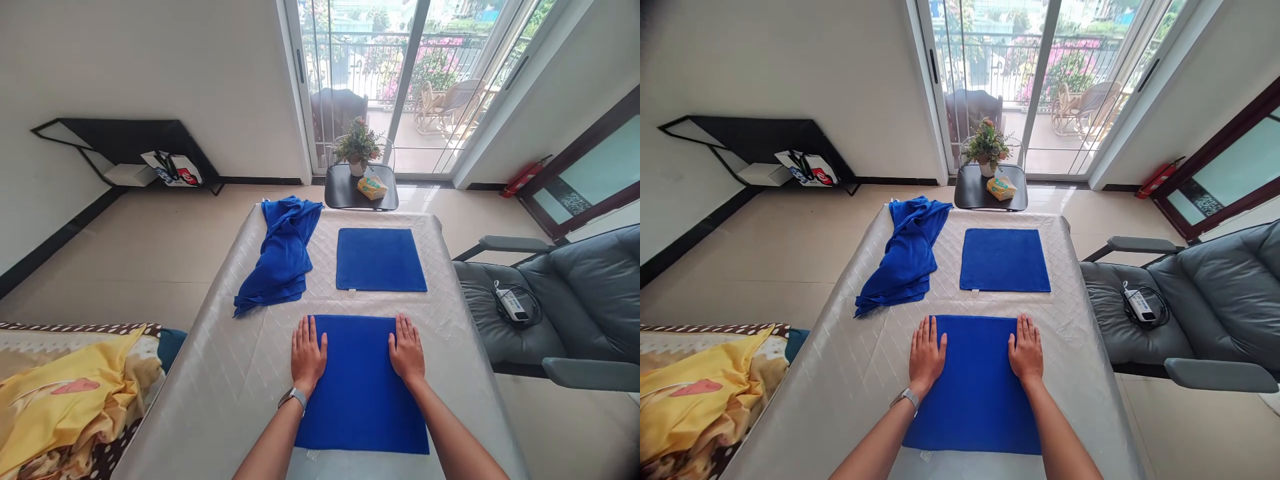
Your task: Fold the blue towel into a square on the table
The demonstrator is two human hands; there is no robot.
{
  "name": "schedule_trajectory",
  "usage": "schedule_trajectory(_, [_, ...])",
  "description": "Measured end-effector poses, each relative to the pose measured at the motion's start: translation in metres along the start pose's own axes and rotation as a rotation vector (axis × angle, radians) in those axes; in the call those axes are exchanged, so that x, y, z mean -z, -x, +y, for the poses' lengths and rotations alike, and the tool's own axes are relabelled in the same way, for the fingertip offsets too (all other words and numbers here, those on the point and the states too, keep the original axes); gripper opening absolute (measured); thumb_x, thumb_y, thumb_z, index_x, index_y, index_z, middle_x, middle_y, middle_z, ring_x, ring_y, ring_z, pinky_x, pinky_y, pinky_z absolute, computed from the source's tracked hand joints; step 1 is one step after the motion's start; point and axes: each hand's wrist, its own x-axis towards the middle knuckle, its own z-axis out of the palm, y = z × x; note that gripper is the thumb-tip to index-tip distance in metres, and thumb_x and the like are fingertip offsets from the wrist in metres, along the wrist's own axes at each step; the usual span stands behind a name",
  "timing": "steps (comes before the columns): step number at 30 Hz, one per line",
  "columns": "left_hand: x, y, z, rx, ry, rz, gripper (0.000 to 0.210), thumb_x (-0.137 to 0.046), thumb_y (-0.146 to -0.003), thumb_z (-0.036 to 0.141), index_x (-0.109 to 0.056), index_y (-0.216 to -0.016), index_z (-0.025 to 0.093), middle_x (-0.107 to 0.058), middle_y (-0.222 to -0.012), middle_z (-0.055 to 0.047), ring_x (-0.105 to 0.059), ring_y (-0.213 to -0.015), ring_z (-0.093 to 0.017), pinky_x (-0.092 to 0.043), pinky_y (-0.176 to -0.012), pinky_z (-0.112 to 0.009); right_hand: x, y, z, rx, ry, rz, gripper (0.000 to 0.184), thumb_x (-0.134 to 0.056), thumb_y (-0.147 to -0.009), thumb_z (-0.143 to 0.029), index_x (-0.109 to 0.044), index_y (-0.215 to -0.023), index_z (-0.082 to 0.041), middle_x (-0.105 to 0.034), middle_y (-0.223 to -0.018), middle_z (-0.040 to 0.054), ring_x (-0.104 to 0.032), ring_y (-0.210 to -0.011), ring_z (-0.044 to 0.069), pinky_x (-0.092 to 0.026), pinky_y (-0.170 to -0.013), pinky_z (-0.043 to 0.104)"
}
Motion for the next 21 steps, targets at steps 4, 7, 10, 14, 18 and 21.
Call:
schedule_trajectory(4, [0.000, -0.001, 0.001, 0.008, -0.001, -0.008, 0.064, -0.029, -0.102, 0.044, -0.026, -0.156, 0.010, -0.029, -0.163, -0.016, -0.025, -0.151, -0.026, -0.023, -0.123, -0.049, -0.001, 0.000, 0.000, 0.002, -0.014, 0.019, 0.060, -0.026, -0.100, -0.033, -0.032, -0.156, -0.010, -0.034, -0.161, 0.0104, -0.023, -0.151, 0.022, -0.019, -0.124, 0.045])
schedule_trajectory(7, [0.000, -0.001, 0.002, 0.017, 0.005, 0.002, 0.064, -0.030, -0.102, 0.044, -0.026, -0.157, 0.012, -0.032, -0.162, -0.016, -0.027, -0.151, -0.026, -0.024, -0.123, -0.050, -0.001, 0.000, 0.000, 0.001, -0.028, 0.034, 0.060, -0.027, -0.100, -0.032, -0.033, -0.156, -0.011, -0.036, -0.160, 0.0094, -0.026, -0.151, 0.022, -0.020, -0.123, 0.044])
schedule_trajectory(10, [0.000, -0.002, 0.002, 0.023, 0.010, 0.001, 0.063, -0.031, -0.101, 0.044, -0.027, -0.157, 0.015, -0.034, -0.161, -0.015, -0.029, -0.150, -0.026, -0.025, -0.122, -0.051, -0.002, 0.001, 0.001, 0.000, -0.041, 0.035, 0.060, -0.027, -0.100, -0.033, -0.033, -0.156, -0.013, -0.036, -0.160, 0.0085, -0.027, -0.150, 0.022, -0.021, -0.123, 0.045])
schedule_trajectory(14, [-0.001, -0.005, 0.000, 0.024, 0.043, -0.006, 0.064, -0.031, -0.101, 0.044, -0.025, -0.157, 0.014, -0.034, -0.161, -0.016, -0.030, -0.149, -0.027, -0.025, -0.123, -0.052, -0.003, -0.001, 0.003, 0.026, -0.089, 0.035, 0.060, -0.028, -0.100, -0.034, -0.032, -0.156, -0.014, -0.034, -0.161, 0.0089, -0.025, -0.151, 0.023, -0.023, -0.123, 0.046])
schedule_trajectory(18, [0.004, 0.005, -0.011, 0.062, 0.193, -0.010, 0.065, -0.031, -0.101, 0.043, -0.017, -0.159, 0.018, -0.030, -0.163, -0.013, -0.028, -0.150, -0.026, -0.030, -0.121, -0.051, 0.009, 0.006, 0.005, -0.021, -0.203, 0.121, 0.056, -0.028, -0.101, -0.036, -0.039, -0.153, -0.017, -0.034, -0.161, 0.0105, -0.023, -0.151, 0.026, -0.022, -0.122, 0.053])
schedule_trajectory(21, [0.014, 0.047, -0.025, 0.237, 0.233, 0.057, 0.063, -0.034, -0.099, 0.048, -0.031, -0.155, 0.020, -0.040, -0.157, -0.014, -0.034, -0.147, -0.029, -0.036, -0.117, -0.053, 0.027, 0.036, 0.011, -0.181, -0.365, 0.163, 0.052, -0.031, -0.101, -0.043, -0.052, -0.142, -0.020, -0.043, -0.155, 0.0126, -0.036, -0.145, 0.028, -0.031, -0.118, 0.054])
